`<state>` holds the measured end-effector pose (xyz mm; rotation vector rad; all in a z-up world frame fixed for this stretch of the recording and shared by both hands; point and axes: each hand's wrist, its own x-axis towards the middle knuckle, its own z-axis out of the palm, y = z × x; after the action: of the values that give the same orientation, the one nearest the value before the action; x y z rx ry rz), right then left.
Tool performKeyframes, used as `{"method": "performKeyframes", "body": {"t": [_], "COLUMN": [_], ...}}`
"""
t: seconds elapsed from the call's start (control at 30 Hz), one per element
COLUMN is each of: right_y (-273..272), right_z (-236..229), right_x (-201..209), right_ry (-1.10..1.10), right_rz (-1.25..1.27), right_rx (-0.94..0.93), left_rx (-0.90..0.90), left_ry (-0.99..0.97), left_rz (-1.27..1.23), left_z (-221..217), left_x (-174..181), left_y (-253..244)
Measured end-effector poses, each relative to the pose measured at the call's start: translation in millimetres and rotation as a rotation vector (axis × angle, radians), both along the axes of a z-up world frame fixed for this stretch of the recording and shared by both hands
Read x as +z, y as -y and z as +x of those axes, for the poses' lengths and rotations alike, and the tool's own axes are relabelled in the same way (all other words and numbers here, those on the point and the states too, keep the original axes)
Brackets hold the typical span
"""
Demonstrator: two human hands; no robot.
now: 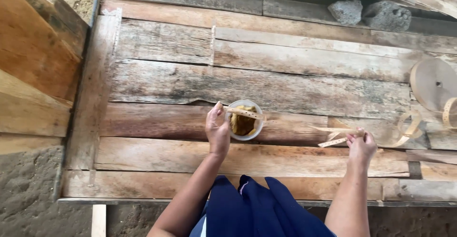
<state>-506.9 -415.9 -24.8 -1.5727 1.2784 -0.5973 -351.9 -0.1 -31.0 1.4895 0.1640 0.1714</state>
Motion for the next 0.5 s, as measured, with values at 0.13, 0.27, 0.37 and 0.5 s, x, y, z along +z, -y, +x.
{"method": "performKeyframes", "body": {"t": [0.13, 0.27, 0.37, 0.5], "right_y": [59, 90, 109, 170], "right_z": [-21, -35, -49, -58], "right_x": [-25, 11, 52, 35], "right_ry": [0.091, -0.047, -0.017, -0.135], "right_rz": [-0.07, -0.529, -0.678, -0.751], "right_rx": [0.062, 0.256, 0.322, 0.405], "left_rx": [-0.111, -0.107, -0.136, -0.129], "left_ry": [-0.109, -0.042, -0.071, 0.013], "left_rz": [-0.007, 0.085, 0.114, 0.25], "left_z": [-24, -46, -57, -65], "left_x": [27, 19, 16, 9], "left_y": [64, 129, 164, 197]}}
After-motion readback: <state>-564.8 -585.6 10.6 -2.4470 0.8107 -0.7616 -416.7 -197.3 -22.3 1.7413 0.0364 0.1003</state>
